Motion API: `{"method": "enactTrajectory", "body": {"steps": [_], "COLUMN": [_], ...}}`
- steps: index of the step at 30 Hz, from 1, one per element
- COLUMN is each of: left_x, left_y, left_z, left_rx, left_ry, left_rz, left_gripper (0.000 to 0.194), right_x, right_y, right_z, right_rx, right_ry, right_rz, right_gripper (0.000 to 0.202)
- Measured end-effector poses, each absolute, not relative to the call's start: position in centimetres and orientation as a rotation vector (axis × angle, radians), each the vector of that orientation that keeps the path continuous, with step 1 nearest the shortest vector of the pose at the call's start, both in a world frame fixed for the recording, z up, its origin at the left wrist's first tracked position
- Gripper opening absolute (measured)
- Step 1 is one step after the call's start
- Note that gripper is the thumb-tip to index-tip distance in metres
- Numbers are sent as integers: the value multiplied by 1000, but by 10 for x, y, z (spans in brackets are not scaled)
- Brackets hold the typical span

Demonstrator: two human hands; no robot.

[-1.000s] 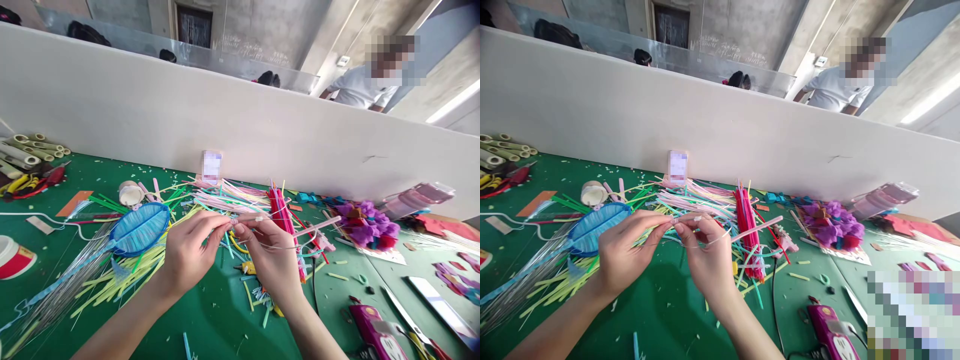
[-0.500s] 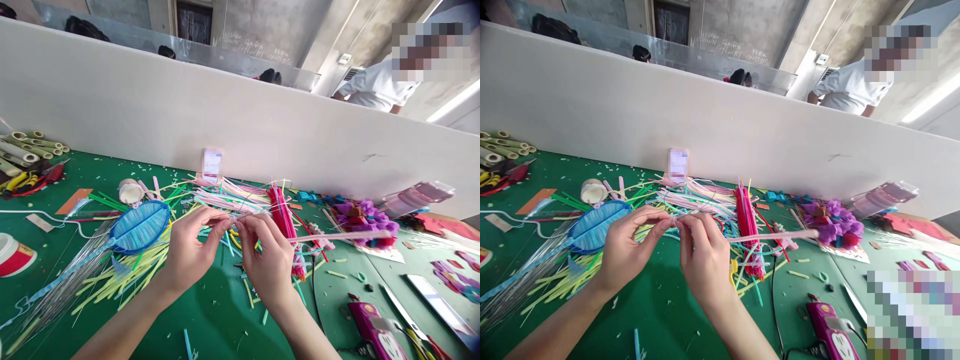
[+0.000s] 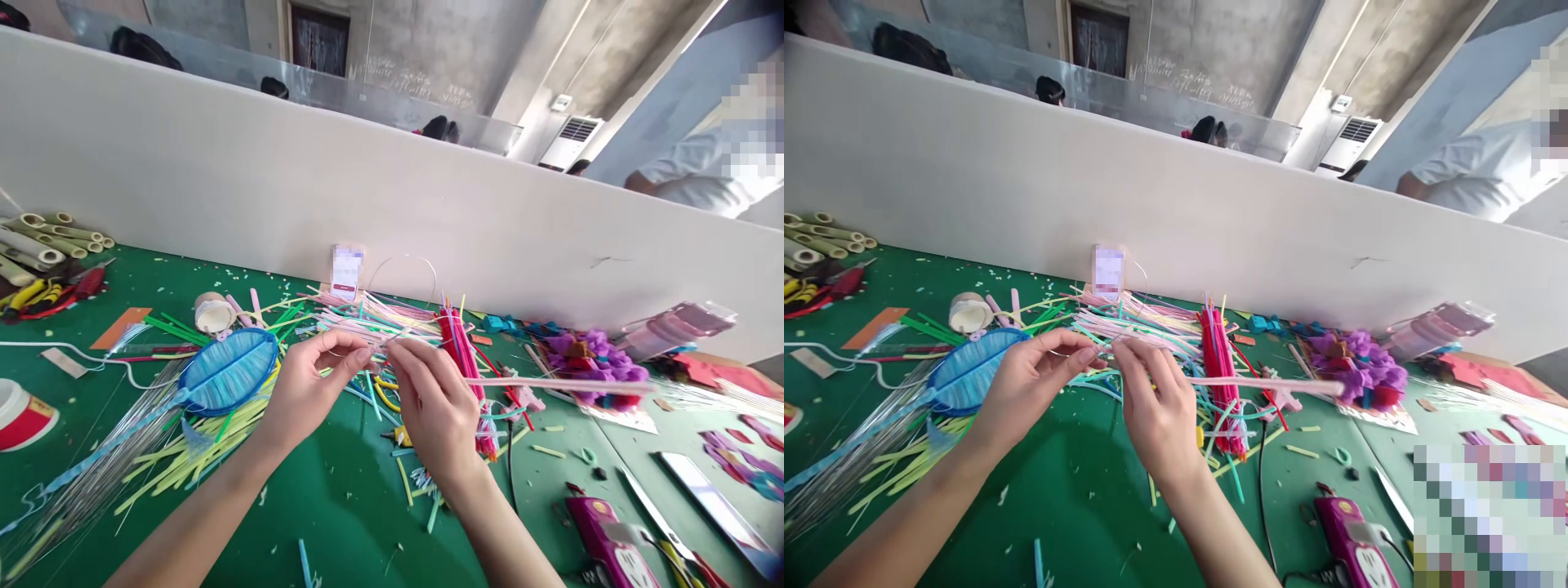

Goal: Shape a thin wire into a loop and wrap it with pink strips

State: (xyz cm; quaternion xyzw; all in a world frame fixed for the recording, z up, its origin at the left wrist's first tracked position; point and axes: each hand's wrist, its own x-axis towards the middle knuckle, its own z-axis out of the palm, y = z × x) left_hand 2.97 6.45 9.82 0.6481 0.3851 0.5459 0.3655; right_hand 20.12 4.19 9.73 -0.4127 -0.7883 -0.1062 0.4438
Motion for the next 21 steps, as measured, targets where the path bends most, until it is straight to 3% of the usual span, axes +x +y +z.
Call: {"method": "enactTrajectory", "body": {"steps": [2, 5, 7, 11, 15, 21], "left_x": [23, 8, -1, -8, -8, -7], "left_y": [66, 64, 60, 53, 52, 55], "left_z": [96, 93, 93, 93, 89, 79], "left_rx": [1893, 2429, 2830, 3165, 3178, 3119], "left_ry": [1086, 1107, 988, 876, 901, 832], "left_rz": [1594, 1979, 2004, 1907, 1857, 1842], "left_gripper": [4, 19, 28, 20, 21, 24], "right_x": [207, 219, 227, 240, 250, 256], "right_y": [35, 24, 17, 5, -12, -25], "right_z": [99, 100, 99, 99, 87, 62], "right_rx": [-1031, -1121, -1167, -1135, -1100, -1423], "right_ry": [-1896, -1608, -1411, -1353, -1588, -1550], "right_rz": [-377, -359, -8, 651, 564, 541], "right_gripper": [44, 40, 38, 28, 23, 42]}}
